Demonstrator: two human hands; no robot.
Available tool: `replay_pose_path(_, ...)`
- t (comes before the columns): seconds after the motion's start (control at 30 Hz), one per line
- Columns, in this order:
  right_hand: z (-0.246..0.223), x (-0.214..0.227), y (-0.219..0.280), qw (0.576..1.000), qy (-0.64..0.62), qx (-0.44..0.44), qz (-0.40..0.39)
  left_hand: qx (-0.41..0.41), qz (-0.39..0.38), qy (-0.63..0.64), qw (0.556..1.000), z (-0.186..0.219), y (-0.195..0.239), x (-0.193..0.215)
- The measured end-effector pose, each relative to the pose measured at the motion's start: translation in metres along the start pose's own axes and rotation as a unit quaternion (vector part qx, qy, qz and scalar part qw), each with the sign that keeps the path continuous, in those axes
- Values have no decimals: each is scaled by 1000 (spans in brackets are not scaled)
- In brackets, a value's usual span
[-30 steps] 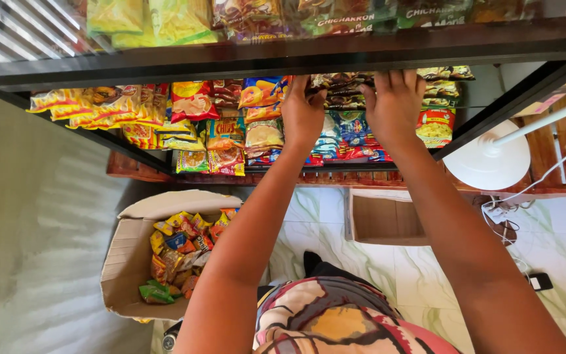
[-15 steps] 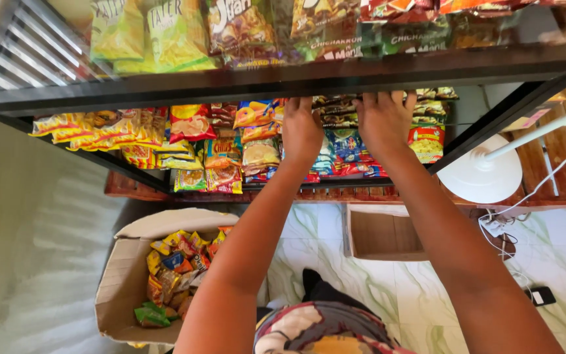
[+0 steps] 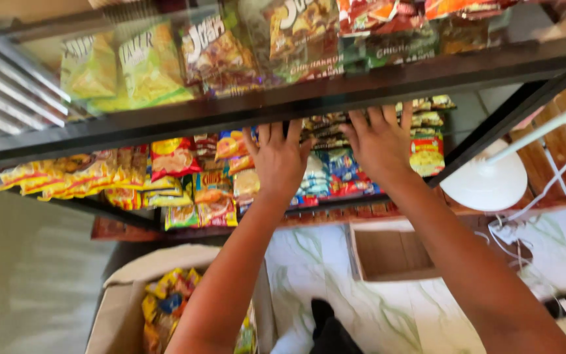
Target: The recorder is taking snack bags out of a cardboard box and arranging them on a display shelf.
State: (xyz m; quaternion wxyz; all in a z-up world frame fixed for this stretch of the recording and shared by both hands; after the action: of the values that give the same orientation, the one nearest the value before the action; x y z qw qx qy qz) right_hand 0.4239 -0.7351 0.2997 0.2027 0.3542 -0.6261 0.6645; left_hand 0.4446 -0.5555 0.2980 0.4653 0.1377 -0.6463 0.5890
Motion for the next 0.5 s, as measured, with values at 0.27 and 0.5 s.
replay_pose_path(0.27,-5,-4,2,1000,3,-9,0,-62,30,10,998,4,-2,-2)
replay_pose_path(0.5,-2,-21,7,999,34,11,18,-97,57,-3,994,6,-10,-15)
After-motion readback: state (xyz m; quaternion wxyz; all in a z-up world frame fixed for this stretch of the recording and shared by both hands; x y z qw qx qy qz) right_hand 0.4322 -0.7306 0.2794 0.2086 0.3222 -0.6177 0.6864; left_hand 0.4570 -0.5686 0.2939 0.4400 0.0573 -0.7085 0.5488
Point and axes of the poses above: each hand's wrist, its own y-axis away from the middle knuckle, its own x-axis out of the back of the hand, z = x × y, the point moved 8 cm from there along -y, towards the middle knuckle, and after that the axes turned 4 degrees about -x, right-handed, at the moved point
